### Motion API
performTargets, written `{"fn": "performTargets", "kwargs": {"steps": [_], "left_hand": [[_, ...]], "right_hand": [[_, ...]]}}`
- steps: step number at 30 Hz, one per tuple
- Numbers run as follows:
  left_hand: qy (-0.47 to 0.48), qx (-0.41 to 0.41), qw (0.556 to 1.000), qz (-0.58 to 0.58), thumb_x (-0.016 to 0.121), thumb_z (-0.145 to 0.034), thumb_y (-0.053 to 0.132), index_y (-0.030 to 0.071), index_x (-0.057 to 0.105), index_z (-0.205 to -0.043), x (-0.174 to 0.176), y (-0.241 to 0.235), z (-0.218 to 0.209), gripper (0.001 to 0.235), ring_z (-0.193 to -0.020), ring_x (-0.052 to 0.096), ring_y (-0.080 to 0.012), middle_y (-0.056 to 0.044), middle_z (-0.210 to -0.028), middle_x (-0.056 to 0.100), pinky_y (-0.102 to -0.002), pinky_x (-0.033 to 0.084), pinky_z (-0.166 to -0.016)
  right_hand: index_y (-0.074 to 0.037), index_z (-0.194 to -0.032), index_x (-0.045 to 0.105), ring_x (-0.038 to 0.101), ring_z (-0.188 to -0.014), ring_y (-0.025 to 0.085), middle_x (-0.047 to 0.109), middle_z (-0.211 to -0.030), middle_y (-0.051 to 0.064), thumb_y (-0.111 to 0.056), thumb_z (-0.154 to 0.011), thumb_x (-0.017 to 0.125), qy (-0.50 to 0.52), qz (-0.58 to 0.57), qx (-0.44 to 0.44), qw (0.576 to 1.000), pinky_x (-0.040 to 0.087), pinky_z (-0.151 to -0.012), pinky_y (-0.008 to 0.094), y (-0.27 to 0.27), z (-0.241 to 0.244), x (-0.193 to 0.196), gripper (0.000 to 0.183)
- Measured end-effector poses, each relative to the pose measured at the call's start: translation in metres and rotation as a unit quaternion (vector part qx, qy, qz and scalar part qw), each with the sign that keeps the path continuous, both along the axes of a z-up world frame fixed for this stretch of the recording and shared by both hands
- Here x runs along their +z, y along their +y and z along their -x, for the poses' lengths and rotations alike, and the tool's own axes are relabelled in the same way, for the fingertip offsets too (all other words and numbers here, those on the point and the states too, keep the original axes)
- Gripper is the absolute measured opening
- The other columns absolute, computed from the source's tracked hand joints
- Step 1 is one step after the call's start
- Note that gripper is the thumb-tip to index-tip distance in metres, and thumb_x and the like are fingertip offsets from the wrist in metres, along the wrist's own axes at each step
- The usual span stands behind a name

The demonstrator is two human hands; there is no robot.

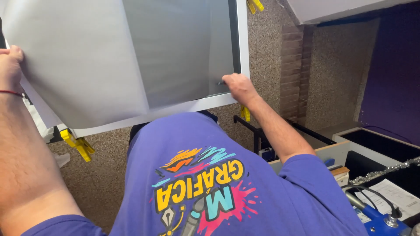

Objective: Applying a protective or decorative film to a glass panel using a squeegee to remove air bubbles.

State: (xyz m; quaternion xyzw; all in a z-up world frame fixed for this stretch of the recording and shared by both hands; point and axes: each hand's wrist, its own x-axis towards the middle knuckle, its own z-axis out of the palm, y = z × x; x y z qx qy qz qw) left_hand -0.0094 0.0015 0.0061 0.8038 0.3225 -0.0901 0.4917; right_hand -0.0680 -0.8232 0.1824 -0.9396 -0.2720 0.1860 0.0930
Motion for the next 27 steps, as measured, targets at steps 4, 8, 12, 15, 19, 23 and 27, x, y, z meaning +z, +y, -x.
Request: {"fn": "performTargets", "kwargs": {"steps": [4,8,12,15,19,23,27], "left_hand": [[-0.014,-0.012,1.000,-0.014,0.071,-0.128,0.049,0.024,0.062,-0.134,0.011,0.001,0.007,0.028,-0.114,0.068,-0.0093,0.003,-0.128,0.068,-0.032,0.057,-0.096],[0.030,0.016,0.999,-0.040,0.071,-0.124,0.050,0.027,0.064,-0.128,0.041,-0.013,0.017,0.025,-0.111,0.068,-0.0054,0.008,-0.129,0.062,-0.026,0.056,-0.093],[0.033,0.022,0.999,-0.030,0.071,-0.125,0.051,0.027,0.063,-0.132,0.028,-0.003,0.025,0.026,-0.115,0.072,-0.0078,0.006,-0.128,0.070,-0.029,0.058,-0.096],[0.051,0.036,0.996,-0.057,0.079,-0.124,0.049,0.031,0.067,-0.125,0.052,-0.017,0.028,0.021,-0.101,0.065,-0.0015,0.012,-0.118,0.066,-0.023,0.053,-0.088],[0.084,0.041,0.993,-0.066,0.077,-0.127,0.051,0.033,0.066,-0.124,0.068,-0.027,0.032,0.021,-0.101,0.061,-0.0031,0.013,-0.116,0.063,-0.027,0.048,-0.086],[0.043,0.051,0.997,-0.038,0.083,-0.127,0.044,0.027,0.073,-0.125,0.073,-0.028,0.033,0.020,-0.105,0.073,-0.0034,0.007,-0.115,0.075,-0.025,0.061,-0.093],[0.048,0.035,0.997,-0.040,0.085,-0.130,0.043,0.023,0.083,-0.125,0.076,-0.029,0.037,0.021,-0.094,0.073,-0.0026,0.007,-0.104,0.078,-0.027,0.060,-0.079]], "right_hand": [[-0.014,-0.131,0.086,0.080,-0.120,0.032,0.087,-0.131,0.009,-0.001,-0.108,0.079,-0.237,-0.078,0.155,0.956,0.060,-0.112,0.052,-0.038,-0.008,-0.032,0.027],[-0.012,-0.150,0.078,0.069,-0.149,0.037,0.078,-0.154,0.009,0.007,-0.111,0.059,-0.220,-0.053,0.209,0.951,0.050,-0.127,0.066,-0.059,-0.016,-0.064,0.047],[-0.016,-0.149,0.081,0.075,-0.141,0.035,0.080,-0.151,0.008,0.004,-0.107,0.073,-0.231,-0.035,0.175,0.956,0.057,-0.121,0.062,-0.044,-0.064,-0.075,0.047],[-0.015,-0.150,0.082,0.074,-0.143,0.036,0.079,-0.155,0.009,0.005,-0.101,0.064,-0.248,-0.053,0.168,0.952,0.055,-0.120,0.064,-0.042,-0.109,-0.101,0.056],[-0.011,-0.155,0.078,0.070,-0.146,0.039,0.077,-0.156,0.012,0.017,-0.084,0.071,-0.222,-0.023,0.163,0.961,0.054,-0.121,0.064,-0.029,-0.161,-0.107,0.077],[-0.008,-0.162,0.072,0.065,-0.151,0.041,0.072,-0.164,0.014,0.011,-0.069,0.079,-0.221,-0.007,0.155,0.963,0.051,-0.118,0.069,-0.020,-0.212,-0.129,0.094],[-0.008,-0.165,0.067,0.064,-0.150,0.040,0.068,-0.166,0.014,0.007,-0.071,0.081,-0.219,0.061,0.124,0.966,0.054,-0.115,0.065,0.000,-0.255,-0.138,0.097]]}}
